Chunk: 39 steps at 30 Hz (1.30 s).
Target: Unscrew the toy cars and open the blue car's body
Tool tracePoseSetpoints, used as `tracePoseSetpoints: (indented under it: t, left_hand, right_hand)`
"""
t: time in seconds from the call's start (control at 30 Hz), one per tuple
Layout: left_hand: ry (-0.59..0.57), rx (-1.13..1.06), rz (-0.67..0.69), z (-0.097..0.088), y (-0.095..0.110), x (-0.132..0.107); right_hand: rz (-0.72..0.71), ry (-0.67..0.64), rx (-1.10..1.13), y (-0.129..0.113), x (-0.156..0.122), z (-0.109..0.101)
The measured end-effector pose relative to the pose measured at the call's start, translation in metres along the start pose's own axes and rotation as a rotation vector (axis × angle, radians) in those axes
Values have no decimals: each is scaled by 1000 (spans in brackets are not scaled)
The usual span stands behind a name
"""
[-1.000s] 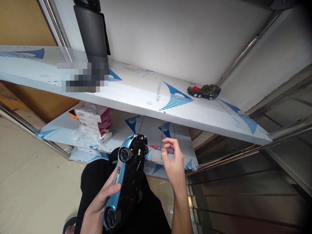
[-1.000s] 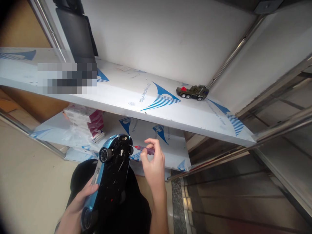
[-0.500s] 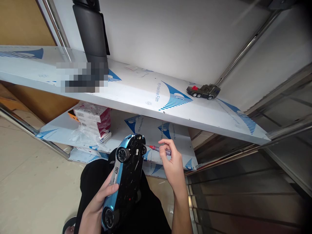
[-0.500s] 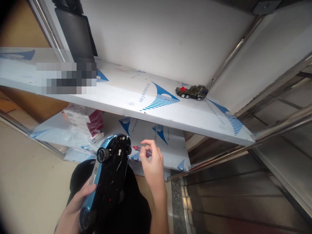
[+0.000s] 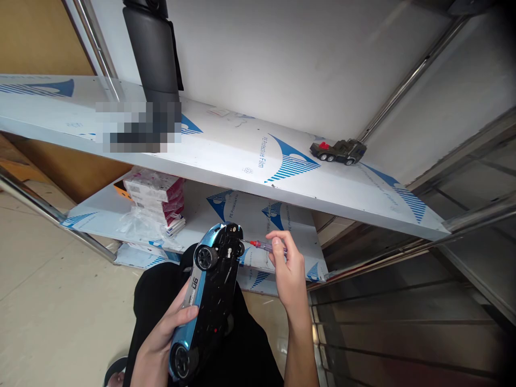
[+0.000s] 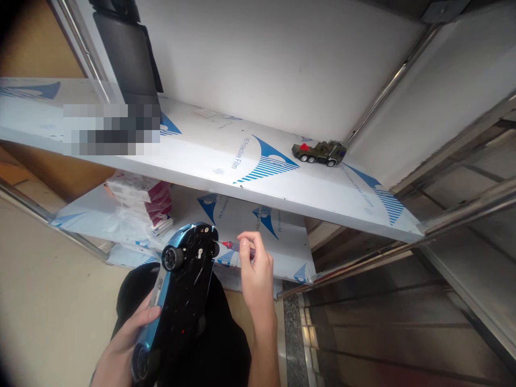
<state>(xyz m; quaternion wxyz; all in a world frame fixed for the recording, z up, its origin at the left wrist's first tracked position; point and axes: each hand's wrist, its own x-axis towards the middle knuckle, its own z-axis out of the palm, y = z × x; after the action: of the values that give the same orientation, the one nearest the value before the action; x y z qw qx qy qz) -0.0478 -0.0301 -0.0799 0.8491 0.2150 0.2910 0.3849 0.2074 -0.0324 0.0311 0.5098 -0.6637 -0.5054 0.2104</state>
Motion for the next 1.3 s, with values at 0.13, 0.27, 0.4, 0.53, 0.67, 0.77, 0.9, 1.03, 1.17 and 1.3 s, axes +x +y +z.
tracePoseSetpoints:
  t: [0.13, 0.27, 0.4, 0.53, 0.67, 0.77, 0.9, 1.03, 1.17, 1.3]
  left_hand:
    - [-9, 3, -16, -2, 0, 0]
    - [-10, 9, -9, 0, 0, 1]
    - [24, 1, -22, 2, 1, -1]
    - [33, -4, -28, 4, 3, -3]
    - [25, -12, -5, 4, 2, -2]
    - [6, -9, 5, 4, 2, -1]
    - [0, 2, -2, 5, 2, -1]
    - [8, -11, -6, 3, 2, -2]
    - [39, -6, -20, 1, 3, -3]
    - [15, 0, -7, 3, 3, -4]
  right_hand:
    - [-23, 31, -6, 0, 0, -1]
    - [-20, -2, 4, -1, -1, 1]
    - [-39, 12, 3, -3, -1, 4]
    - [-4, 30, 26, -3, -1, 5]
    - [-15, 38, 13, -2, -1, 3]
    - [-19, 17, -2, -1, 0, 1]
    - [-6, -14, -3, -2, 0, -1]
    - [-3, -30, -4, -4, 0, 0]
    - [2, -39, 6, -2, -1, 1]
    - [4, -18, 8, -1, -1, 2]
